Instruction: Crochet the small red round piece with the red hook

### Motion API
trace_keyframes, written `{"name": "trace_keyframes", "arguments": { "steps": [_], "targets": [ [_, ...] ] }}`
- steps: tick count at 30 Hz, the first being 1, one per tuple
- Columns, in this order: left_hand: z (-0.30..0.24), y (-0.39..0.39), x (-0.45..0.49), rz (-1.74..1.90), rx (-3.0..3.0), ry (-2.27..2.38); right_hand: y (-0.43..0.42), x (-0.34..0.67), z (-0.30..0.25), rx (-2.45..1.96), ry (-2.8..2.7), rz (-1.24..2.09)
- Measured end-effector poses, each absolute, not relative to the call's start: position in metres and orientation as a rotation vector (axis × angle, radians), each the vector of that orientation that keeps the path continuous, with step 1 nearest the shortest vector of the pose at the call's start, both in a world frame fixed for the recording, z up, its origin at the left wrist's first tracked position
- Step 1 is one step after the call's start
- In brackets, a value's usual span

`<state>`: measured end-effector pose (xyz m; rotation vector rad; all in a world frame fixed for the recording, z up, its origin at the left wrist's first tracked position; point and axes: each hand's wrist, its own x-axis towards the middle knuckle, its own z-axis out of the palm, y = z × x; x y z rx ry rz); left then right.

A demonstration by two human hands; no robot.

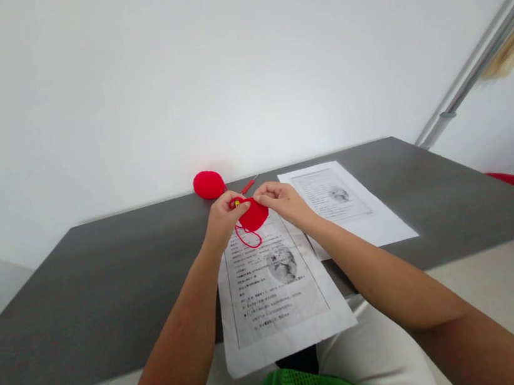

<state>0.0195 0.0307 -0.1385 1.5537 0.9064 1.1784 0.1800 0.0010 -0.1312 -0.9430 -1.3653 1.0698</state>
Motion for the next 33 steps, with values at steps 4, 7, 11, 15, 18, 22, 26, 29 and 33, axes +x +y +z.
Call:
{"name": "trace_keyframes", "arguments": {
  "steps": [4, 7, 11, 15, 18, 22, 26, 29, 33],
  "targets": [
    [-0.1388, 0.0312, 0.0194, 1.173, 1.561, 0.915, 0.0012, 0.1797, -0.1304, -0.944, -1.360, 1.080],
    [-0.1380, 0.0308, 0.0196, 1.168, 1.558, 0.917, 0.0004, 0.1791, -0.1290, -0.938, -1.349, 1.106],
    [-0.1369, 0.0300, 0.0200, 1.171, 1.560, 0.921, -0.0007, 0.1783, -0.1273, -0.941, -1.339, 1.115],
    [-0.1362, 0.0294, 0.0204, 1.165, 1.557, 0.933, -0.0014, 0.1784, -0.1265, -0.961, -1.352, 1.099],
    [-0.1357, 0.0287, 0.0207, 1.159, 1.556, 0.945, -0.0017, 0.1791, -0.1266, -0.978, -1.381, 1.081],
    [-0.1351, 0.0277, 0.0210, 1.157, 1.554, 0.949, -0.0012, 0.1798, -0.1276, -0.979, -1.391, 1.069],
    [-0.1349, 0.0275, 0.0212, 1.155, 1.558, 0.954, -0.0001, 0.1799, -0.1287, -0.969, -1.389, 1.071],
    [-0.1346, 0.0276, 0.0212, 1.159, 1.576, 0.958, 0.0003, 0.1801, -0.1289, -0.971, -1.398, 1.062],
    [-0.1344, 0.0272, 0.0209, 1.167, 1.587, 0.948, 0.0003, 0.1808, -0.1283, -0.939, -1.386, 1.097]
  ]
}}
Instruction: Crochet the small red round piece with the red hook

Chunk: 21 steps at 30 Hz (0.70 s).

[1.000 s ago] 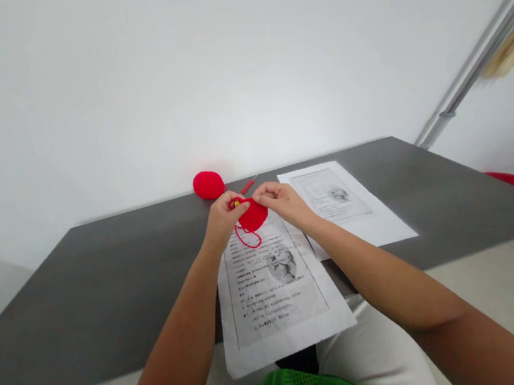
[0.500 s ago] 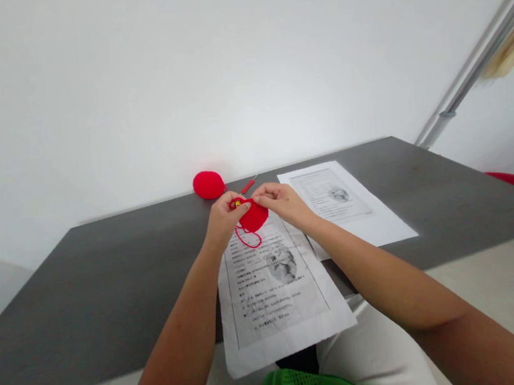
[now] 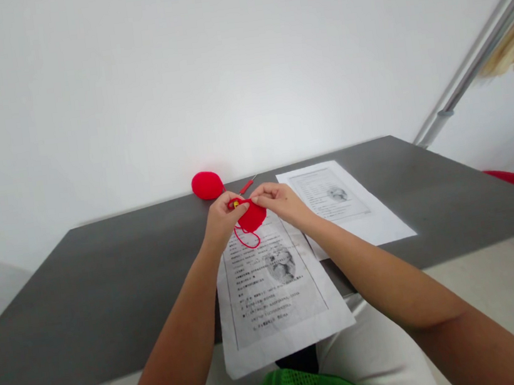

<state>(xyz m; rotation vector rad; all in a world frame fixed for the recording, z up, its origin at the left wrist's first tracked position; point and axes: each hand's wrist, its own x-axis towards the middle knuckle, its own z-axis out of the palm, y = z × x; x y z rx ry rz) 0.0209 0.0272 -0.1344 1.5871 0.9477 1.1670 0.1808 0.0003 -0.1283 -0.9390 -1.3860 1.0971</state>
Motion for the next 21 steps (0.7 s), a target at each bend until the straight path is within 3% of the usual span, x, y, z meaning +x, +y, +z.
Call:
{"name": "trace_keyframes", "arguments": {
  "steps": [21],
  "targets": [
    [-0.1352, 0.0276, 0.0188, 1.192, 1.511, 0.842, -0.0006, 0.1840, -0.1280, -0.890, -1.406, 1.117]
  ]
}}
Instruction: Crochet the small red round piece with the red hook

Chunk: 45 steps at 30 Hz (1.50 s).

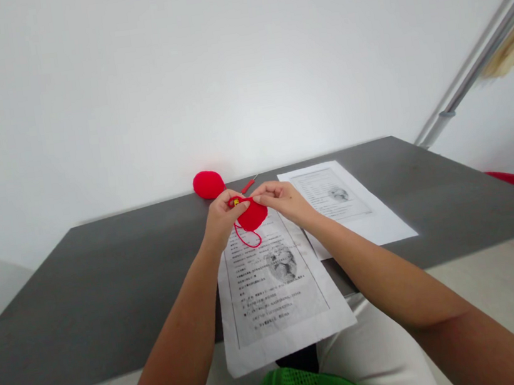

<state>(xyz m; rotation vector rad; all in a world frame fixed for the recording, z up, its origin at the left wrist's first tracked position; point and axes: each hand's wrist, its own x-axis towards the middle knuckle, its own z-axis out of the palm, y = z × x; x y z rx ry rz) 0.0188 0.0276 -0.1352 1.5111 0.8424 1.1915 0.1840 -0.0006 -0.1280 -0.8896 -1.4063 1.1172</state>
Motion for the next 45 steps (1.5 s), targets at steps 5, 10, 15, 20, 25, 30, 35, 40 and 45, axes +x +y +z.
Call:
{"name": "trace_keyframes", "arguments": {
  "steps": [5, 10, 15, 20, 25, 30, 35, 40, 45],
  "targets": [
    [-0.131, 0.024, 0.020, 1.226, 1.552, 0.824, -0.004, 0.183, -0.124, -0.875, -1.423, 1.065],
    [-0.124, 0.018, 0.022, 1.211, 1.454, 0.778, -0.008, 0.183, -0.118, -0.835, -1.383, 1.112],
    [-0.115, 0.009, 0.021, 1.187, 1.353, 0.716, -0.016, 0.181, -0.111, -0.789, -1.335, 1.171],
    [-0.107, 0.002, 0.022, 1.158, 1.306, 0.654, -0.022, 0.179, -0.106, -0.735, -1.329, 1.186],
    [-0.107, 0.001, 0.021, 1.134, 1.329, 0.649, -0.024, 0.180, -0.105, -0.721, -1.355, 1.170],
    [-0.107, 0.001, 0.019, 1.132, 1.322, 0.578, -0.024, 0.182, -0.107, -0.682, -1.379, 1.145],
    [-0.107, 0.001, 0.020, 1.128, 1.286, 0.471, -0.021, 0.182, -0.109, -0.638, -1.393, 1.121],
    [-0.108, 0.003, 0.020, 1.127, 1.278, 0.417, -0.019, 0.182, -0.109, -0.555, -1.400, 1.145],
    [-0.110, 0.004, 0.019, 1.132, 1.281, 0.393, -0.021, 0.182, -0.108, -0.510, -1.411, 1.169]
  ]
}}
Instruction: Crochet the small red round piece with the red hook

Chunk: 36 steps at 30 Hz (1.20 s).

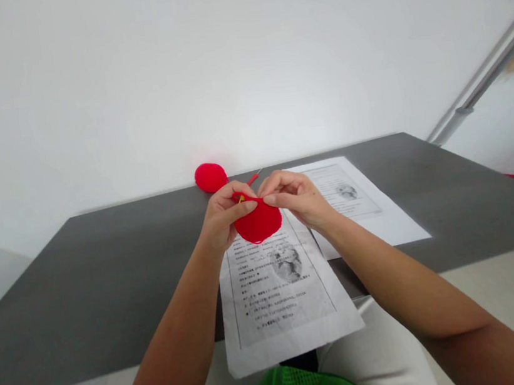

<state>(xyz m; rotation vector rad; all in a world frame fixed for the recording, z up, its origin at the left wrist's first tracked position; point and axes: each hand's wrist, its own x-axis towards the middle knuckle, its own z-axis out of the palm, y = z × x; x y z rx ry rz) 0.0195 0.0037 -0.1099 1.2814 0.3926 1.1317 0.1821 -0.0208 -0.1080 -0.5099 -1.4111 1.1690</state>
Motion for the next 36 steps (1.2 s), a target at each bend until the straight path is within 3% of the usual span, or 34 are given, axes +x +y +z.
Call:
{"name": "trace_keyframes", "arguments": {
  "steps": [36],
  "targets": [
    [-0.1107, 0.0056, 0.0183, 1.174, 1.369, 0.474, -0.0191, 0.1825, -0.1098, -0.568, -1.423, 1.170]
  ]
}}
